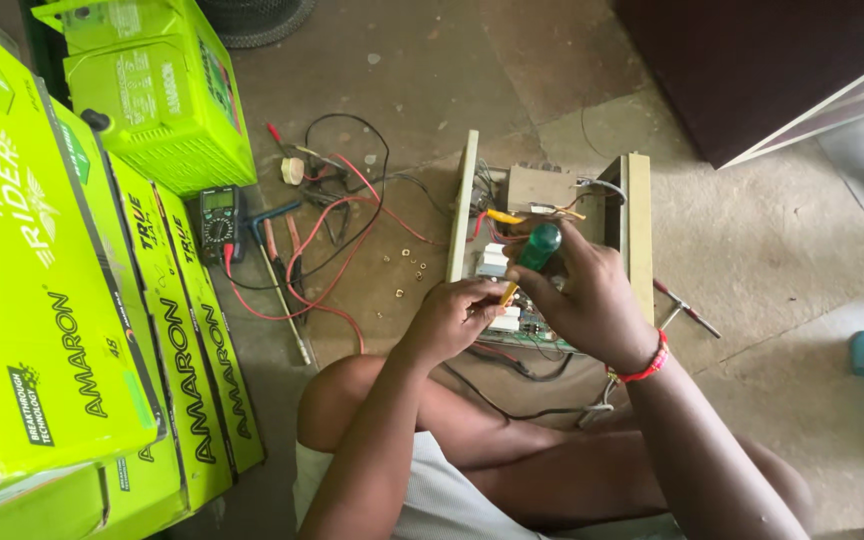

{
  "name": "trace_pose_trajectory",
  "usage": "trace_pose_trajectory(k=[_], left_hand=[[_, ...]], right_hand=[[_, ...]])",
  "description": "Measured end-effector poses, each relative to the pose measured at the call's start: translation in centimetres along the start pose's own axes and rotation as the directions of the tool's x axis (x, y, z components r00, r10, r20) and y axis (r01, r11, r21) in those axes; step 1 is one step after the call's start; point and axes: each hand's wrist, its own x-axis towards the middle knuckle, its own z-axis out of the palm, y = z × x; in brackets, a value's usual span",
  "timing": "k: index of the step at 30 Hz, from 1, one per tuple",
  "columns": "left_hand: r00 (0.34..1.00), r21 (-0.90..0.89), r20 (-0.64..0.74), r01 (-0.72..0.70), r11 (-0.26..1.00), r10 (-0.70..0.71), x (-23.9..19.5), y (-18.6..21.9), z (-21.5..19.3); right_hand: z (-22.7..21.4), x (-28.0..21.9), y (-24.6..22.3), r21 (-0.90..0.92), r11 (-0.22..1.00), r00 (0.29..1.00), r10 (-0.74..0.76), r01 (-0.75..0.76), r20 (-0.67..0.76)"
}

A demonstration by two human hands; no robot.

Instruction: The person sits on the floor and works on an open electronic device, using a screwdriver to tighten screws on the circuit board and adjusting wires. They also use a multimeter to test connections within the device.

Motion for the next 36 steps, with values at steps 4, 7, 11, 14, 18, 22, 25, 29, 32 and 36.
trace_pose_trajectory(k=[4, 7, 11, 14, 18, 22, 25, 29, 32, 36], left_hand=[[0.991, -0.026, 0.106, 0.089, 0.996, -0.085, -0.4, 0.5, -0.9], [0.986, 0.004, 0.143, 0.092, 0.996, -0.091, -0.6, 0.8, -1.3], [0.989, 0.069, 0.138, 0.046, 0.997, -0.055, -0.5, 0.3, -1.6], [0.989, 0.101, 0.148, 0.006, 0.995, -0.021, -0.5, -0.3, -1.7], [0.987, 0.115, 0.15, 0.044, 0.992, -0.061, -0.4, -0.8, -1.8], [0.986, 0.099, 0.158, 0.042, 0.994, -0.058, -0.7, -1.1, -1.9], [0.982, 0.148, 0.187, 0.004, 0.989, -0.032, -0.7, -1.7, -2.2], [0.982, 0.201, 0.189, -0.068, 0.977, 0.029, -0.8, -2.7, -1.9], [0.978, 0.218, 0.209, -0.028, 0.976, -0.019, -1.1, -3.3, -1.7], [0.981, 0.222, 0.192, -0.015, 0.975, -0.028, -1.2, -3.5, -1.6]], right_hand=[[0.5, -0.9, 0.4, 0.006, 1.0, 0.999, 0.009, -0.009, -0.048], [1.1, -1.9, 0.9, -0.013, 1.0, 0.999, 0.021, -0.021, -0.05], [2.1, -2.5, 1.4, -0.006, 0.998, 0.998, -0.055, 0.055, -0.015], [2.6, -2.4, 1.5, -0.023, 0.999, 0.998, -0.028, 0.029, 0.051], [2.9, -2.1, 1.4, -0.053, 0.998, 0.994, -0.017, 0.023, 0.108], [2.9, -1.7, 1.4, -0.038, 0.998, 0.983, 0.058, -0.052, 0.174], [3.1, -1.6, 1.3, -0.048, 0.998, 0.972, 0.06, -0.051, 0.229], [3.5, -1.7, 1.3, -0.052, 0.998, 0.968, -0.019, 0.033, 0.249], [3.7, -1.7, 1.4, -0.068, 0.998, 0.959, 0.036, -0.018, 0.28], [3.7, -1.6, 1.5, -0.058, 0.998, 0.955, 0.051, -0.036, 0.293]])
